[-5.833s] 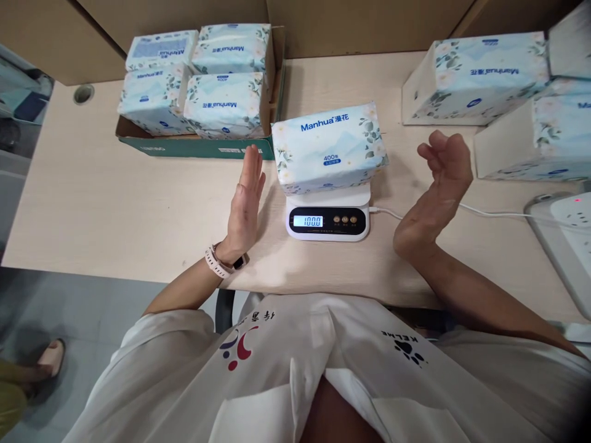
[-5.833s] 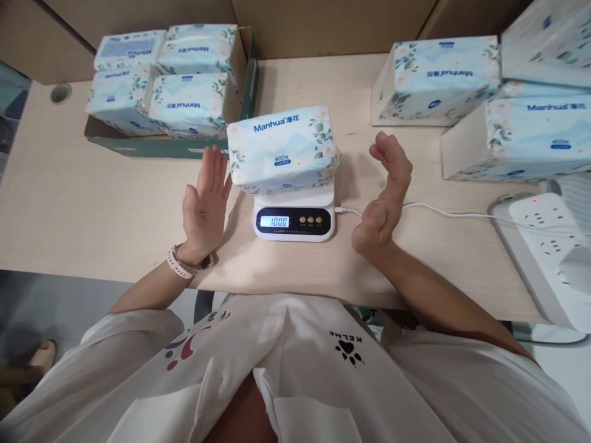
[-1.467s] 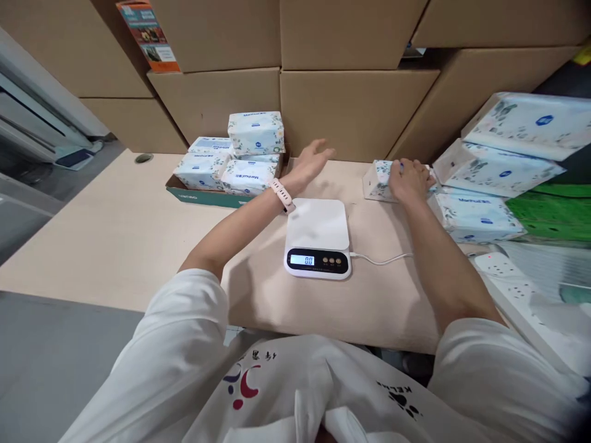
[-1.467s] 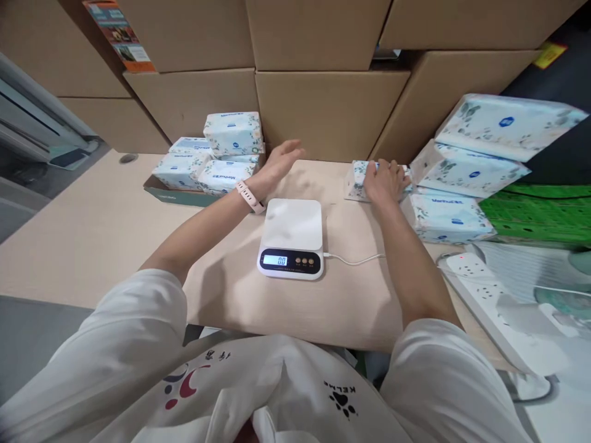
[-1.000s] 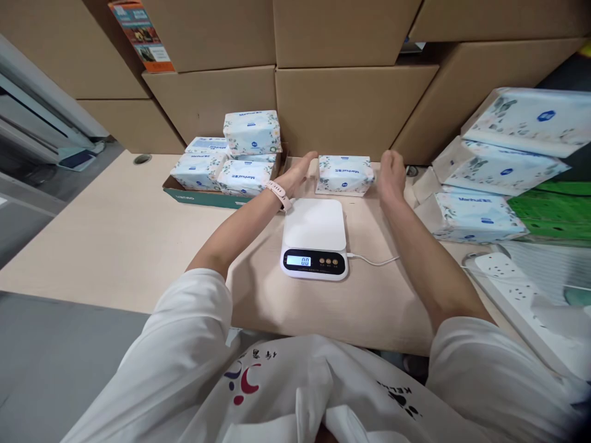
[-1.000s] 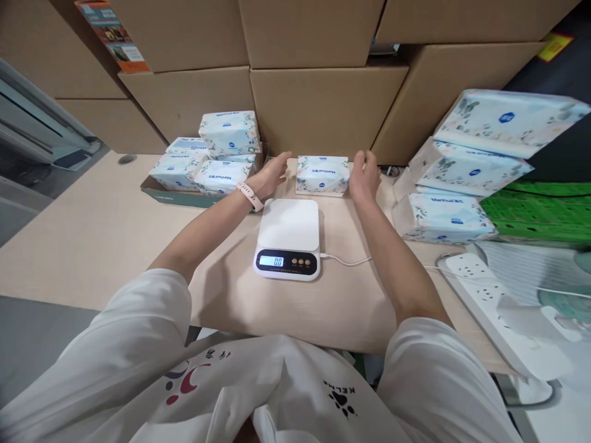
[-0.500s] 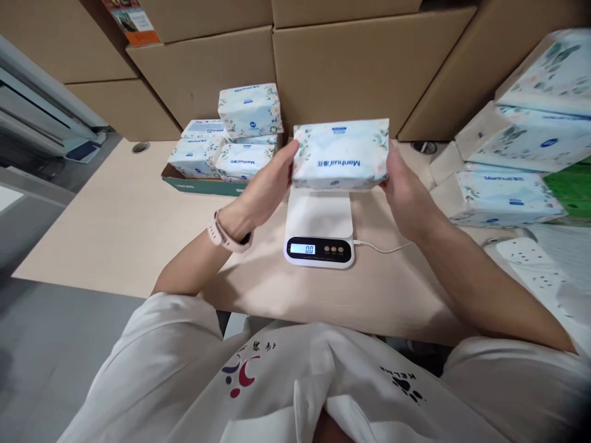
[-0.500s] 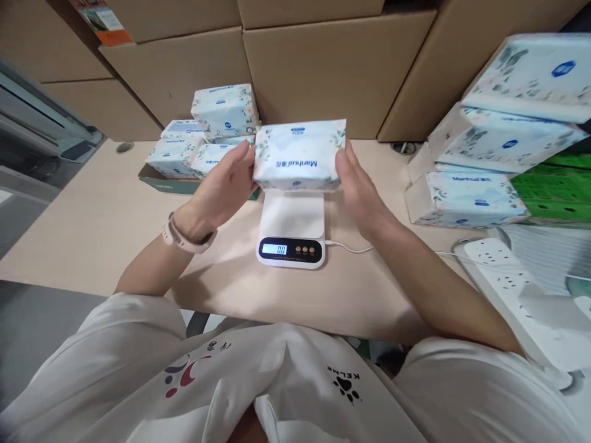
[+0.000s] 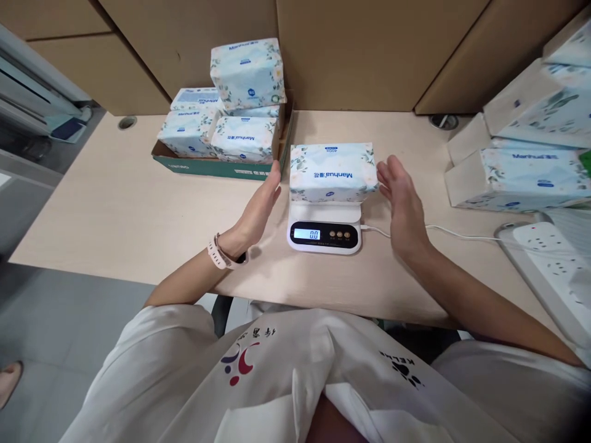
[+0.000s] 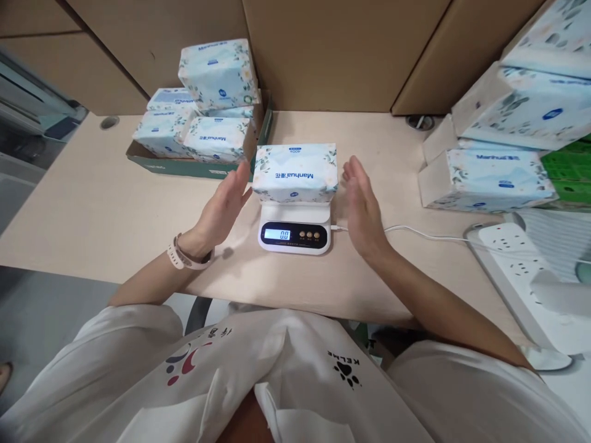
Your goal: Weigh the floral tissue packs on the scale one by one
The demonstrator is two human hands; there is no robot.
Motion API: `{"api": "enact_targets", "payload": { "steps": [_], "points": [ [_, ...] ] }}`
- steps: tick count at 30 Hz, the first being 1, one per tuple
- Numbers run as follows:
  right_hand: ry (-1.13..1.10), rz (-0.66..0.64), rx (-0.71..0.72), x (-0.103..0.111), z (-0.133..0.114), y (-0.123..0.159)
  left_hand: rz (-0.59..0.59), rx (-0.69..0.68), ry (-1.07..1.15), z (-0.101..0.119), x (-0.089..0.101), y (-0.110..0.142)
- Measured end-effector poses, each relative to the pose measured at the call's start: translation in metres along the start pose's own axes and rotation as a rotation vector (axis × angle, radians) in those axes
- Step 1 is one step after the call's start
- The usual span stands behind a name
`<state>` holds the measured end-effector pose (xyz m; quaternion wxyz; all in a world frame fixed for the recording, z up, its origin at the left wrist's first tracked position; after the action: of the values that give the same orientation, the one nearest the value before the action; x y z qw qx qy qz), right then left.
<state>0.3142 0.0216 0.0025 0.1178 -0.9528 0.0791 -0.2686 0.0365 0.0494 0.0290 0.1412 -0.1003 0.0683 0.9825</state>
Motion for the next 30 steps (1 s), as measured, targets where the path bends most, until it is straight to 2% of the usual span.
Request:
{"api": "enact_targets", "payload": {
  "steps": [2,4,7,10,14,19,30],
  "points": [
    [-0.001,0.114,0.035,0.006,0.002,0.018,0.005,-0.124,-0.107,-0.013,0.016,0.002],
    [0.050,0.226,0.130,0.013,0.004,0.031,0.015,-0.226,-0.172,-0.025,0.028,0.005],
    [0.169,0.312,0.234,0.020,0.009,0.039,0.021,-0.271,-0.183,-0.036,0.035,0.006],
    [0.216,0.325,0.261,0.023,0.012,0.036,0.006,-0.253,-0.165,-0.035,0.033,0.008],
    [0.177,0.301,0.246,0.023,0.012,0.034,-0.015,-0.243,-0.169,-0.030,0.027,0.011],
    [0.128,0.291,0.312,0.022,0.010,0.036,-0.018,-0.249,-0.162,-0.032,0.027,0.012],
    [0.166,0.316,0.229,0.024,0.015,0.035,-0.017,-0.243,-0.141,-0.036,0.028,0.011]
  ]
}}
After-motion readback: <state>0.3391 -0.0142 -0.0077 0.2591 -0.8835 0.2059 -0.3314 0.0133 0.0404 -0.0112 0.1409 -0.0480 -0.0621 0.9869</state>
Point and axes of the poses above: each hand's wrist, its own y-axis away from the middle knuckle, its own x-axis out of the back of the hand, z = x × y, the point moved 5 cm from there along -y, towards the middle knuckle, and after that the axes turned 13 degrees about y, right-handed, at the moved point
